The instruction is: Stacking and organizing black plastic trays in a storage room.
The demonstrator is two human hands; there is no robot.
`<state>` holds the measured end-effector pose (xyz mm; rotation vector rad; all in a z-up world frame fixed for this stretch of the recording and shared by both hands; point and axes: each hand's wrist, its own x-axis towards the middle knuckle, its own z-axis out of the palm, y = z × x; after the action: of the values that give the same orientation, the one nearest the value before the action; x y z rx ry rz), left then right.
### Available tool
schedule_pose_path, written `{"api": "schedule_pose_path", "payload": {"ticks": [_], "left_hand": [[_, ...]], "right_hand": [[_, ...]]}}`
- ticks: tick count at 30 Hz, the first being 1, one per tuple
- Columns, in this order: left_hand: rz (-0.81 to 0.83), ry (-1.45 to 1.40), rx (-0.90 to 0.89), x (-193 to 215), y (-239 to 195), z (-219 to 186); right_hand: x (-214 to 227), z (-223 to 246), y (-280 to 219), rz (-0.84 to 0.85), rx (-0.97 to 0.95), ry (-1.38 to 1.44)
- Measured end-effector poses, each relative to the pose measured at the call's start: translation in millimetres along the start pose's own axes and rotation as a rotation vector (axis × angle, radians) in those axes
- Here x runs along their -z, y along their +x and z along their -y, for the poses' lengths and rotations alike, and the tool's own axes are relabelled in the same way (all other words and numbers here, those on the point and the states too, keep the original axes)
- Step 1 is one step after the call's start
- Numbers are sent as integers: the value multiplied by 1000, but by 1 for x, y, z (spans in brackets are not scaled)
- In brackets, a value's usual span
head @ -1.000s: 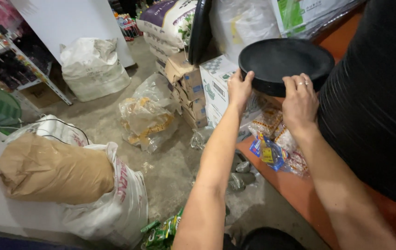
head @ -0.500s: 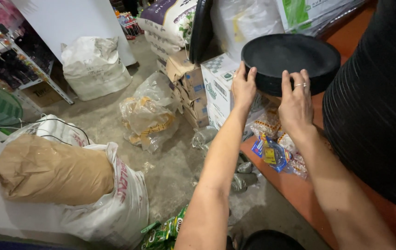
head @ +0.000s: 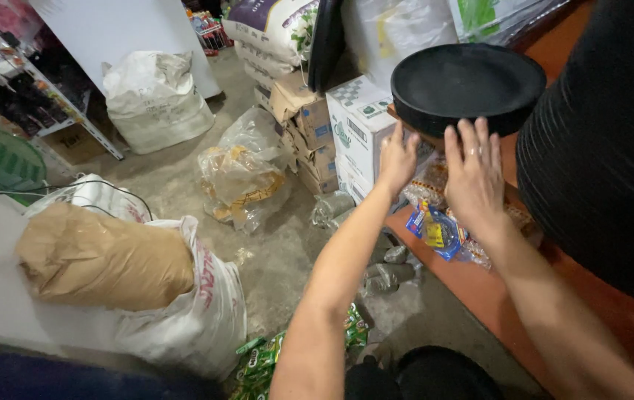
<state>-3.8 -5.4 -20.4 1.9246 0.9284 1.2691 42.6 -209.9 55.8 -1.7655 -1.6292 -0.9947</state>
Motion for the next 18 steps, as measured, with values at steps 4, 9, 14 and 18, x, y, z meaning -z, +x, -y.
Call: {"api": "schedule_pose_path", "payload": {"ticks": [4, 9, 14, 18], "left_hand": [[100, 63, -82, 11, -73, 23], [416, 150, -137, 43, -219, 28], [660, 230, 134, 40, -396, 68], [631, 564, 446, 20, -510, 131]], "right_hand": [[50, 25, -47, 40, 37, 50], [96, 45, -153, 293, 31, 198], [62, 54, -335, 1005, -275, 68], [42, 43, -463, 1420, -807, 33]]}}
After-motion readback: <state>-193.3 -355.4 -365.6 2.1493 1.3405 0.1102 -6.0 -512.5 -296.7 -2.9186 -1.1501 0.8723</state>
